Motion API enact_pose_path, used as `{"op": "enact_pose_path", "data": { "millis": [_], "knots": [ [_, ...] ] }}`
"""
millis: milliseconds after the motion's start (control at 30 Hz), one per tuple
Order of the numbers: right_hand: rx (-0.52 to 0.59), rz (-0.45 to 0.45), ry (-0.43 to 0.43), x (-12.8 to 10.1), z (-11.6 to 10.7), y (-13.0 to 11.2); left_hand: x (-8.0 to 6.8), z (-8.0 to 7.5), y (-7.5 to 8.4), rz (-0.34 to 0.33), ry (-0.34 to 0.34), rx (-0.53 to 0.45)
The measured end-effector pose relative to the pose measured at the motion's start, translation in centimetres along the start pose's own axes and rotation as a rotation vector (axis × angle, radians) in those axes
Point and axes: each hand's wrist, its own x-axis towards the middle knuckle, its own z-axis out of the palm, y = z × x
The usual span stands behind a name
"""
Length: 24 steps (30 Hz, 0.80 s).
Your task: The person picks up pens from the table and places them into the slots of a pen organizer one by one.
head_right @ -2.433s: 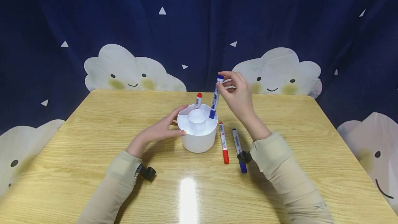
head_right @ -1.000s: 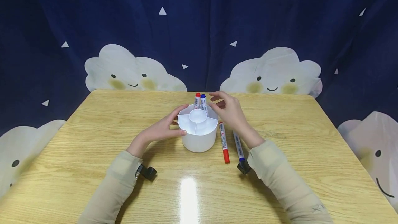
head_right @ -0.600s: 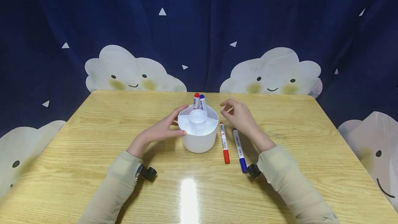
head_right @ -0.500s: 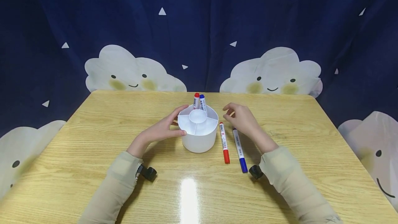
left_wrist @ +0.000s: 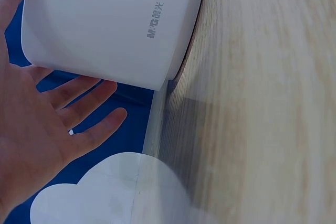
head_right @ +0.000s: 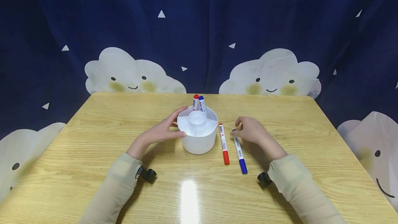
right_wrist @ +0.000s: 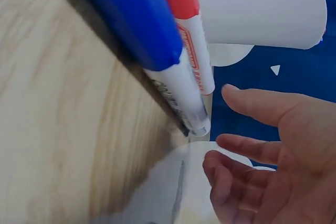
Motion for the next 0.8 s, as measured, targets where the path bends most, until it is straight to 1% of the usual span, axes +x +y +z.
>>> {"op": "enact_pose_path", "data": {
  "millis": [100, 233, 333, 567, 800],
  "knots": [
    [0.001, 0.027, -0.050, -0.1, 0.3, 0.2, 0.0, 0.0, -0.1, -0.002, 0.000, -0.001],
    [0.001, 0.037, -0.086, -0.1, 0.7, 0.1, 0.0, -0.1, -0.1, 0.000, -0.001, -0.008],
    [-0.002, 0.048, -0.100, -0.1, 1.0, 0.0, 0.1, -0.1, -0.2, 0.006, -0.003, -0.009],
    [-0.011, 0.028, -0.093, -0.2, 1.2, -0.1, 0.1, 0.0, -0.3, 0.010, 0.005, 0.011],
    [0.049, 0.062, -0.136, -0.2, 1.0, -0.4, 0.1, 0.0, -0.2, 0.006, 0.002, 0.011]
  ]
}}
